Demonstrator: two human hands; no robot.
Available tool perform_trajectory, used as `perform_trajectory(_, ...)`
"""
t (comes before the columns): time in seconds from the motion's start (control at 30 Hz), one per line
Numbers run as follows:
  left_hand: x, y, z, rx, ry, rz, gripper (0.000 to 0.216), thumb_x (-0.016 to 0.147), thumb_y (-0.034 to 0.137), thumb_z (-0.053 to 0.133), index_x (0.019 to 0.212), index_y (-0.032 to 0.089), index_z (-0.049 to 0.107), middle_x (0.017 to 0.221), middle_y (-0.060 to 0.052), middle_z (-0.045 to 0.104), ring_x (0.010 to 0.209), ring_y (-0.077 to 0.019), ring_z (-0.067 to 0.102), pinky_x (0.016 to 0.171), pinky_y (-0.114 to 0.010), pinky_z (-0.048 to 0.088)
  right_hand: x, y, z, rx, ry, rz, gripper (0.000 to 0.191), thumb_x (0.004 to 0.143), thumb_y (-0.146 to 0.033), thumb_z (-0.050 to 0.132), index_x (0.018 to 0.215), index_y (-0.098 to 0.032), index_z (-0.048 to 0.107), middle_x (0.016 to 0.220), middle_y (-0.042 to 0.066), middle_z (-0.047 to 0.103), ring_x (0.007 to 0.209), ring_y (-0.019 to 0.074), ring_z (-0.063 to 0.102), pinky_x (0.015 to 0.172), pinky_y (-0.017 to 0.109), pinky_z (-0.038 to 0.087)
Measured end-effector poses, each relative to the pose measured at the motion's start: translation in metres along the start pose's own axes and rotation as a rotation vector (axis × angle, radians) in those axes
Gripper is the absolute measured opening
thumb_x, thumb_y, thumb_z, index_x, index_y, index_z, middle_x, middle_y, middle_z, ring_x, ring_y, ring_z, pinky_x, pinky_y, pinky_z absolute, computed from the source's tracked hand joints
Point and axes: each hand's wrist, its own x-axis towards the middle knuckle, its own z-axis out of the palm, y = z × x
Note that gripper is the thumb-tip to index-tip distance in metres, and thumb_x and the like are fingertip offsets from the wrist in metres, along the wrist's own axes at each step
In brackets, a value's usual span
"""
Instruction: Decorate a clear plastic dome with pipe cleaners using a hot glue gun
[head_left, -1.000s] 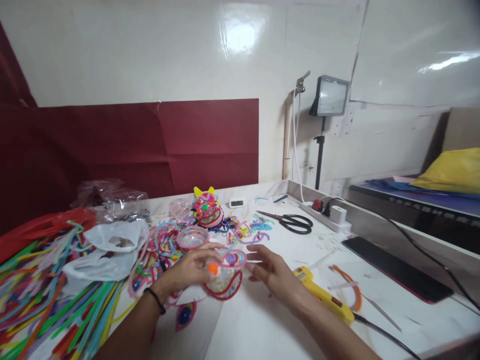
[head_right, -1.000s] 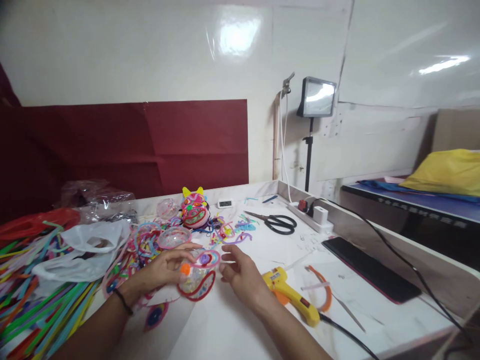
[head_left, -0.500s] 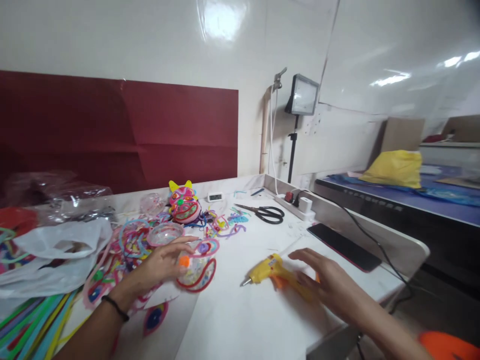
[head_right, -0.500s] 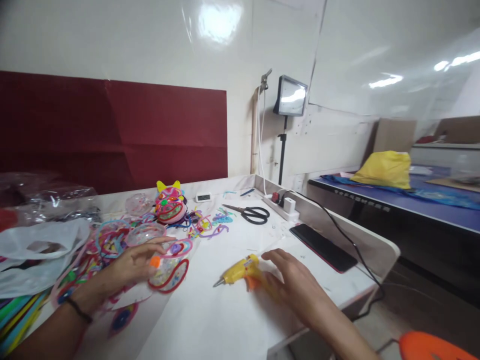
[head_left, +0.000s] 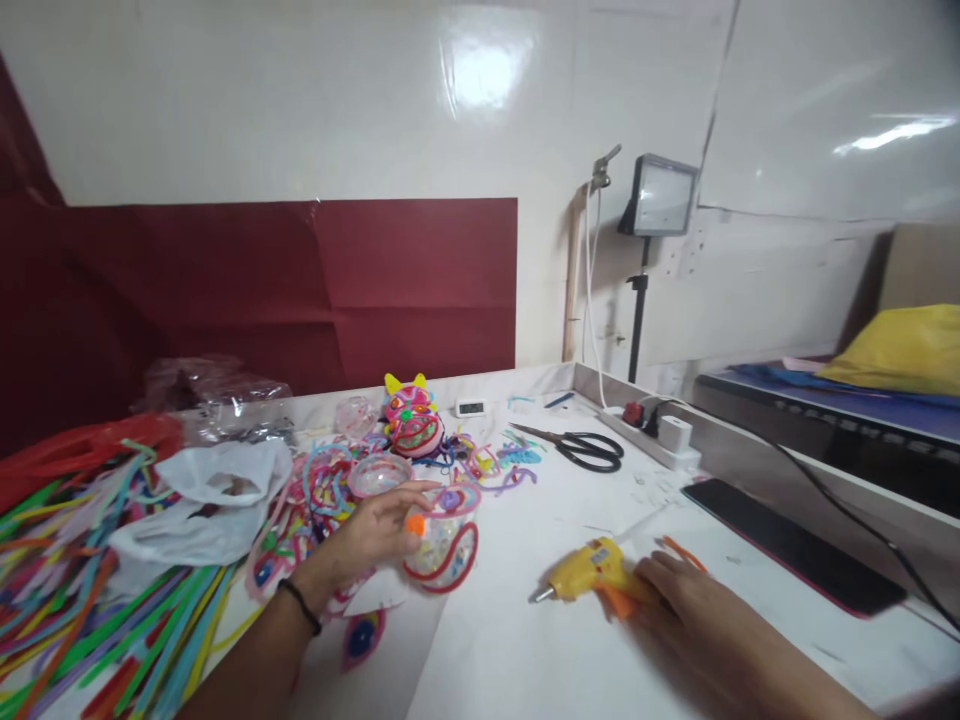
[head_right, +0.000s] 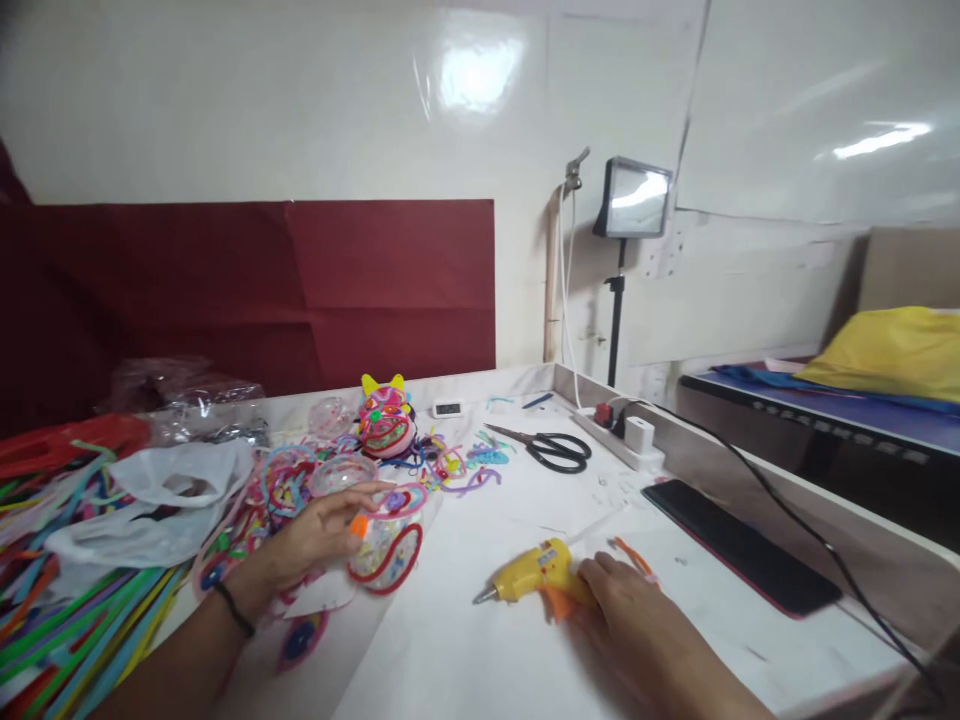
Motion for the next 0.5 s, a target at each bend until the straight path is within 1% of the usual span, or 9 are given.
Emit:
perform_trajectory(0.07, 0.0, 0.001, 0.001, -0.015, 0.017, -0.008, 0.036, 0.062, 0.036, 0.085, 0.092, 0.021, 0.071, 0.14, -0.01, 0.051, 0.133, -0.0322, 0.04, 0.11, -0.044, 0.026, 0.0, 0.006, 0.005, 0.064, 0.011, 0.022, 0.016, 0.084, -0.025, 0.047, 0.078, -0.023, 0.062, 0.085, 0.01, 0.069, 0.079, 0.0266, 0.064, 0.072, 0.038, 0.045)
perform_trajectory(0.13, 0.0, 0.002, 0.003, -0.032, 0.026, -0.012, 0.036, 0.06, 0.035, 0.086, 0.09, 0.022, 0.072, 0.139, -0.009, 0.052, 0.132, -0.0321, 0.041, 0.109, -0.043, 0.026, -0.002, 0.009, 0.004, 0.164, 0.03, 0.072, 0.018, 0.084, -0.03, 0.046, 0.076, -0.025, 0.062, 0.08, 0.008, 0.07, 0.073, 0.0261, 0.064, 0.067, 0.036, 0.045)
perform_trajectory(0.23, 0.001, 0.004, 0.006, -0.063, 0.037, -0.022, 0.035, 0.06, 0.034, 0.086, 0.089, 0.021, 0.072, 0.14, -0.008, 0.051, 0.13, -0.0318, 0.044, 0.108, -0.043, 0.029, -0.005, 0.006, -0.009, 0.397, 0.068, 0.116, 0.016, 0.08, -0.039, 0.052, 0.077, -0.028, 0.064, 0.074, 0.006, 0.071, 0.069, 0.0256, 0.063, 0.063, 0.033, 0.047)
perform_trajectory(0.3, 0.001, 0.004, 0.007, -0.09, 0.042, -0.033, 0.037, 0.059, 0.034, 0.086, 0.09, 0.021, 0.072, 0.141, -0.008, 0.05, 0.128, -0.0317, 0.046, 0.106, -0.043, 0.031, -0.008, -0.002, -0.022, 0.559, 0.076, 0.113, 0.021, 0.076, -0.047, 0.057, 0.081, -0.028, 0.066, 0.076, 0.006, 0.071, 0.072, 0.026, 0.062, 0.065, 0.031, 0.049)
perform_trajectory(0.4, 0.0, 0.004, 0.009, -0.119, 0.053, -0.028, 0.039, 0.058, 0.035, 0.087, 0.092, 0.022, 0.071, 0.141, -0.008, 0.051, 0.126, -0.0312, 0.048, 0.106, -0.043, 0.032, -0.012, -0.016, -0.038, 0.75, -0.016, 0.127, 0.036, 0.073, -0.059, 0.061, 0.086, -0.026, 0.069, 0.087, 0.006, 0.071, 0.085, 0.0289, 0.062, 0.067, 0.031, 0.05)
perform_trajectory(0.5, -0.001, 0.004, 0.009, -0.133, 0.071, -0.016, 0.041, 0.058, 0.037, 0.086, 0.093, 0.023, 0.071, 0.139, -0.007, 0.053, 0.128, -0.0317, 0.045, 0.106, -0.043, 0.032, -0.014, -0.03, -0.044, 0.898, -0.052, 0.134, 0.045, 0.073, -0.063, 0.061, 0.096, -0.026, 0.068, 0.095, 0.007, 0.069, 0.094, 0.0298, 0.06, 0.072, 0.032, 0.049)
